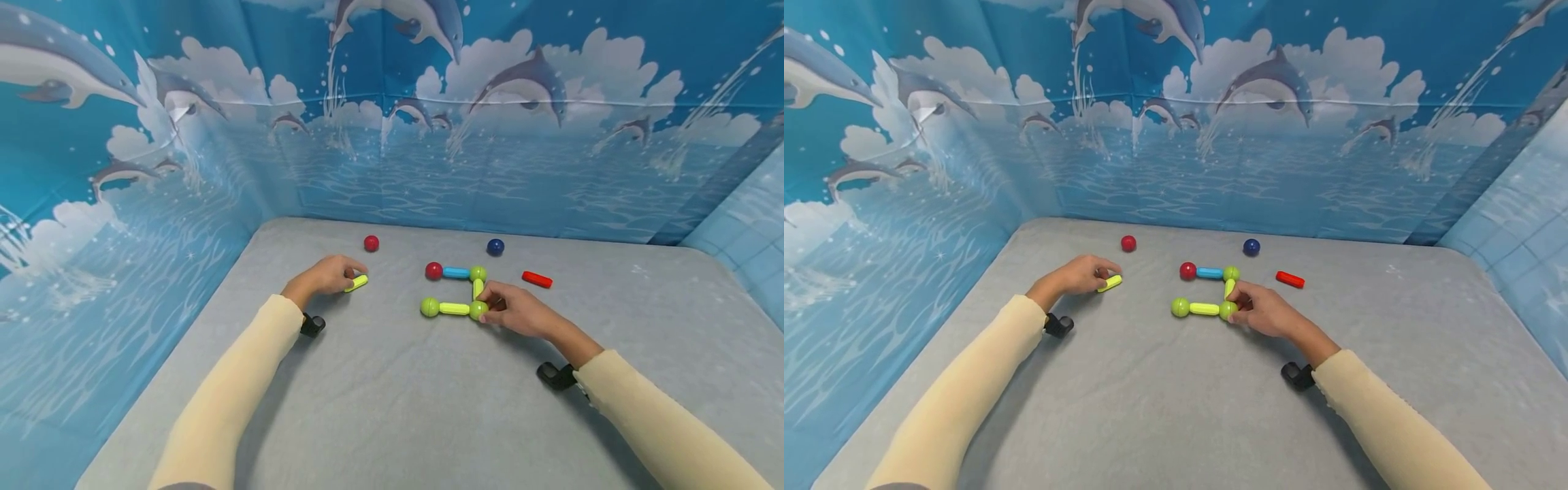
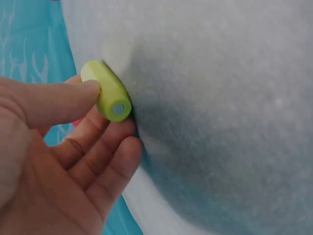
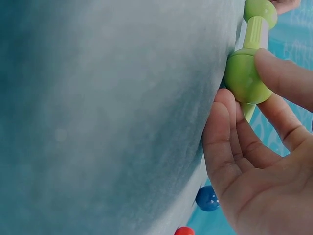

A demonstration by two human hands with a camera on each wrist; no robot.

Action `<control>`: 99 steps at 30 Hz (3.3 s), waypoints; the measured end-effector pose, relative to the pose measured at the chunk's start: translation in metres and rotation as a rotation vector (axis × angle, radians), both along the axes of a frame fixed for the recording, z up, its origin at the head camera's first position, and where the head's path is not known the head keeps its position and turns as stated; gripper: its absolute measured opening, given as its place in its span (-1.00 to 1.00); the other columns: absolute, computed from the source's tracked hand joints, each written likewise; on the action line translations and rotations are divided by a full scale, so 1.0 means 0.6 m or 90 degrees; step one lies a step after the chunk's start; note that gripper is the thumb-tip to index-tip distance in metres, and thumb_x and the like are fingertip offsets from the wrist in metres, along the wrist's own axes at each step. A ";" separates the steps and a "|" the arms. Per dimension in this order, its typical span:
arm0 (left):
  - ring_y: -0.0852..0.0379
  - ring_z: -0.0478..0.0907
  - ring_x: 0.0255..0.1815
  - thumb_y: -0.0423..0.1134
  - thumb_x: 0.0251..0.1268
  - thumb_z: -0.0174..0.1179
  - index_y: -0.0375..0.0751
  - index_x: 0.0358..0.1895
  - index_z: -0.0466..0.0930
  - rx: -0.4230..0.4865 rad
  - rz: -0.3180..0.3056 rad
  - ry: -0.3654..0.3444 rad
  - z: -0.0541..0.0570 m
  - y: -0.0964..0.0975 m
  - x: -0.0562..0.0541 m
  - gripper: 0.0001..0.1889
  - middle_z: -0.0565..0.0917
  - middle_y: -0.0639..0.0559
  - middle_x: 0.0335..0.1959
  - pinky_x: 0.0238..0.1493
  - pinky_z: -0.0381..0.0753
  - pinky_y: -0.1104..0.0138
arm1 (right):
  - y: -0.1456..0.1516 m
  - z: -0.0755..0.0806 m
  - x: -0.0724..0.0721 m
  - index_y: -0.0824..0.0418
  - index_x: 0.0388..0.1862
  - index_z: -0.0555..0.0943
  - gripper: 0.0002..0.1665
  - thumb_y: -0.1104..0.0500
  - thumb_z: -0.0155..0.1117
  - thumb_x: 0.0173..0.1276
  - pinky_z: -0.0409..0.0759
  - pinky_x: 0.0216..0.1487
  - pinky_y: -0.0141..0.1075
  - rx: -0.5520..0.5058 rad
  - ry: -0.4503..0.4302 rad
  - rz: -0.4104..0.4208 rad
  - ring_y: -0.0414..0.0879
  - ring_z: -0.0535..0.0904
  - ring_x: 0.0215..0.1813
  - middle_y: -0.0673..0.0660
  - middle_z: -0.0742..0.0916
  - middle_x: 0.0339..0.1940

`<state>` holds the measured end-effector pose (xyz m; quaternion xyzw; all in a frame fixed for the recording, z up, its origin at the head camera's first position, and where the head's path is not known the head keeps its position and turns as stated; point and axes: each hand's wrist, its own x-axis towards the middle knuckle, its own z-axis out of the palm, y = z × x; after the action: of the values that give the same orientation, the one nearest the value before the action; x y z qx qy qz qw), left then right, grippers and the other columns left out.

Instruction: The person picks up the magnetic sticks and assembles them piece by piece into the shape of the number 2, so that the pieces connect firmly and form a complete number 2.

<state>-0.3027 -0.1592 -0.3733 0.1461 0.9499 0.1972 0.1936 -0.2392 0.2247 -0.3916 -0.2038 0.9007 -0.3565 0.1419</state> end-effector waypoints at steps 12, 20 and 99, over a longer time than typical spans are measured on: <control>-0.07 0.56 0.06 -0.39 0.33 0.09 -0.14 0.15 0.55 0.029 -0.028 0.036 -0.002 -0.002 0.035 -0.66 0.64 -0.19 0.06 0.14 0.55 0.09 | -0.001 -0.003 -0.002 0.18 -0.05 0.53 -0.76 0.25 0.33 0.34 0.59 -0.23 -0.26 -0.001 0.012 0.005 -0.02 0.56 -0.07 0.21 0.68 -0.06; -0.03 0.61 0.02 -0.39 0.32 0.18 -0.17 0.20 0.54 0.217 -0.006 -0.025 0.005 0.004 0.099 -0.62 0.64 -0.19 0.04 -0.15 0.63 0.27 | 0.001 -0.002 0.000 0.18 -0.06 0.53 -0.77 0.24 0.33 0.34 0.59 -0.23 -0.26 -0.001 0.008 0.004 -0.02 0.57 -0.07 0.22 0.68 -0.05; 0.17 0.66 -0.38 -0.30 0.44 0.13 -0.30 -0.02 0.60 0.508 0.326 -0.056 -0.018 0.099 0.110 -0.81 0.65 -0.20 -0.11 -0.17 0.73 0.27 | 0.002 -0.001 0.002 0.18 -0.05 0.53 -0.75 0.24 0.34 0.33 0.59 -0.19 -0.26 -0.005 -0.005 -0.001 0.00 0.55 -0.06 0.21 0.67 -0.05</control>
<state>-0.2366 -0.1000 -0.3842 -0.0379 0.7961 0.5943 0.1076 -0.2382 0.2261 -0.3925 -0.2025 0.8990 -0.3607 0.1442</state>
